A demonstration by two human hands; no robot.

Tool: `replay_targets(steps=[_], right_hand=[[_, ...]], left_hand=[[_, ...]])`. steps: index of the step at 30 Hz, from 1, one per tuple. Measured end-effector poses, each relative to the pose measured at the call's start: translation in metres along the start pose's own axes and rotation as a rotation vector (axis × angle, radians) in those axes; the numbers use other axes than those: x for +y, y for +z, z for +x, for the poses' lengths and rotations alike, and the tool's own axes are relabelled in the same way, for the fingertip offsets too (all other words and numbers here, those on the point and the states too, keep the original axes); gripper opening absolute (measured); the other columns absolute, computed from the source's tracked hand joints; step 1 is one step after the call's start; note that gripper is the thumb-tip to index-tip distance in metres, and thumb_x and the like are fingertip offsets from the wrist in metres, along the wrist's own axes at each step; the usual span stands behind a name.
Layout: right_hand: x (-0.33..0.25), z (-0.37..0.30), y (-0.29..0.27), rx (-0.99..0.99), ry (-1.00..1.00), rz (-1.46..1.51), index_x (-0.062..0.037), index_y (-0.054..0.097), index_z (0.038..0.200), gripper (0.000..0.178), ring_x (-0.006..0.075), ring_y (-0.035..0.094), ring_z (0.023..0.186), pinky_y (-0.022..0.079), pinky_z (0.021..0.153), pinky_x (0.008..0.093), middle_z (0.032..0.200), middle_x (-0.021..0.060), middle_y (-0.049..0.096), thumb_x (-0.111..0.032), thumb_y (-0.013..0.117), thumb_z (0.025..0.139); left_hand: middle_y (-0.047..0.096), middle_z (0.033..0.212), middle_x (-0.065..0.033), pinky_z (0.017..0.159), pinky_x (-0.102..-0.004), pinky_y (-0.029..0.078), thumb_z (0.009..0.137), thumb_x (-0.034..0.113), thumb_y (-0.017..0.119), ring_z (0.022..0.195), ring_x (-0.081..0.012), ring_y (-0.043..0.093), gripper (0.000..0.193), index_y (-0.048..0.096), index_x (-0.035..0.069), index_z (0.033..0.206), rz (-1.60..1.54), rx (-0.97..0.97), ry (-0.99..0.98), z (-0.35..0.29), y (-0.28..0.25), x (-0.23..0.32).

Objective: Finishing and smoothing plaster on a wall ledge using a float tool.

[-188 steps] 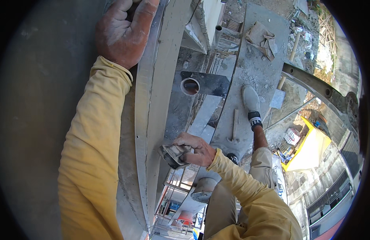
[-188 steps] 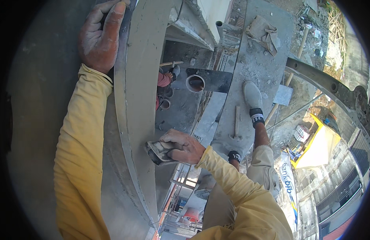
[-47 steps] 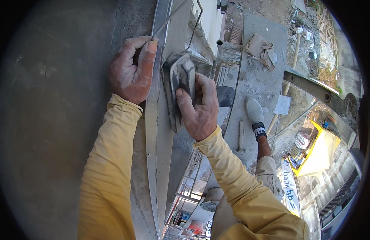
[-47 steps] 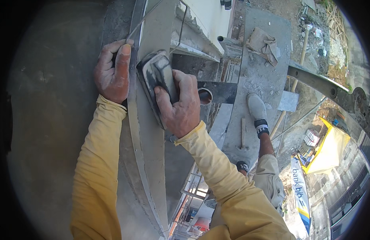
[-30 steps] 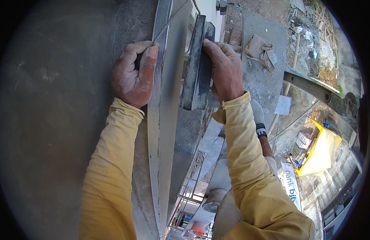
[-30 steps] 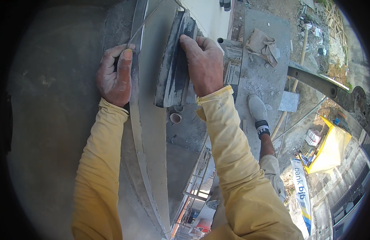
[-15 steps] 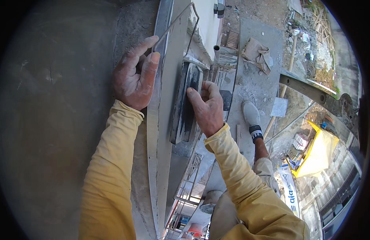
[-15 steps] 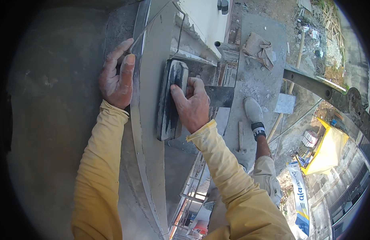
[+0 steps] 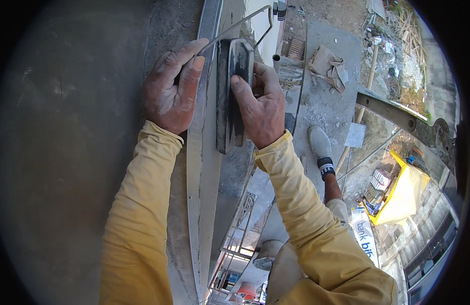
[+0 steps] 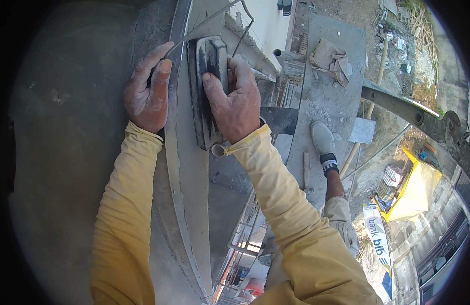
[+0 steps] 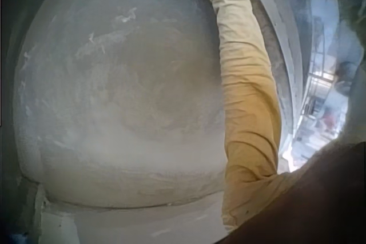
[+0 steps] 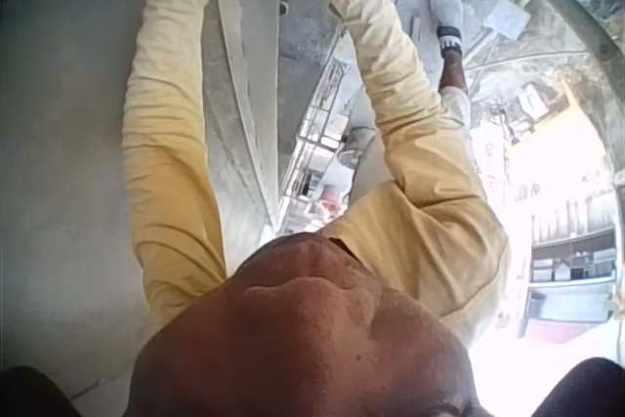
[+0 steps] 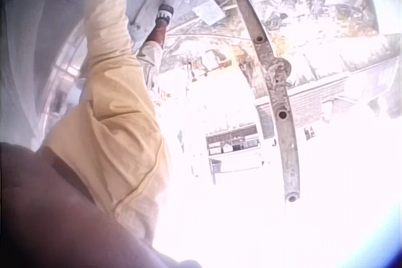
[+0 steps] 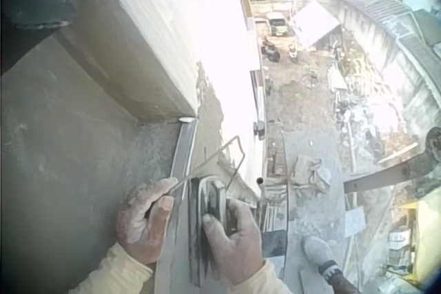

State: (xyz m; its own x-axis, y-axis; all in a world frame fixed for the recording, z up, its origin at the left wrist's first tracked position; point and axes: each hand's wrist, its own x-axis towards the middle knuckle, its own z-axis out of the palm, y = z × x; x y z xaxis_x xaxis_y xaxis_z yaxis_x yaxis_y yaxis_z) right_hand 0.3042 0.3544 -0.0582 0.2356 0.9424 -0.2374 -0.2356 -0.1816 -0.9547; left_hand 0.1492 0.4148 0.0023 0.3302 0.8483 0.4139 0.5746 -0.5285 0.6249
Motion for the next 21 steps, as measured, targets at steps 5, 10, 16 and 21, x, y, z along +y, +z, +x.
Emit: replay_targets(steps=[5,10,16,21], right_hand=[[-0.009,0.05,0.002,0.049,-0.132,-0.016,0.0071,0.063,0.117,0.045,0.0215,0.067,0.077,0.053,0.075,0.0339,0.087,0.015,0.072,-0.027,0.072,0.09],[-0.015,0.078,-0.002,0.132,-0.186,-0.174,0.0109,0.068,0.097,0.046,0.0325,0.068,0.075,0.053,0.074,0.0393,0.081,0.023,0.071,-0.034,0.068,0.088],[-0.005,0.038,-0.002,0.065,0.116,-0.225,0.0098,0.067,0.082,0.044,0.0311,0.064,0.066,0.051,0.07,0.0402,0.068,0.0207,0.066,-0.034,0.068,0.088],[0.007,-0.044,-0.005,0.032,0.34,-0.177,0.0106,0.065,0.1,0.044,0.0194,0.059,0.065,0.048,0.065,0.0346,0.071,0.0131,0.062,-0.032,0.069,0.09]], left_hand=[[0.074,0.11,-0.0079,0.083,-0.0301,0.053,0.099,0.013,0.065,0.09,-0.0189,0.067,0.026,0.07,0.008,0.124,0.026,-0.004,0.021,0.0,0.0,-0.001],[0.073,0.105,-0.0076,0.08,-0.029,0.053,0.1,0.014,0.065,0.088,-0.0178,0.066,0.025,0.071,0.009,0.123,0.037,-0.015,0.02,0.001,0.0,0.0],[0.071,0.117,-0.0073,0.096,-0.0296,0.049,0.102,0.013,0.062,0.105,-0.0159,0.064,0.025,0.069,0.006,0.125,0.018,-0.094,-0.088,-0.002,-0.006,0.003],[0.071,0.116,-0.0077,0.095,-0.0295,0.049,0.102,0.012,0.062,0.104,-0.0164,0.064,0.025,0.069,0.006,0.124,0.007,-0.096,-0.097,-0.002,-0.005,0.005]])
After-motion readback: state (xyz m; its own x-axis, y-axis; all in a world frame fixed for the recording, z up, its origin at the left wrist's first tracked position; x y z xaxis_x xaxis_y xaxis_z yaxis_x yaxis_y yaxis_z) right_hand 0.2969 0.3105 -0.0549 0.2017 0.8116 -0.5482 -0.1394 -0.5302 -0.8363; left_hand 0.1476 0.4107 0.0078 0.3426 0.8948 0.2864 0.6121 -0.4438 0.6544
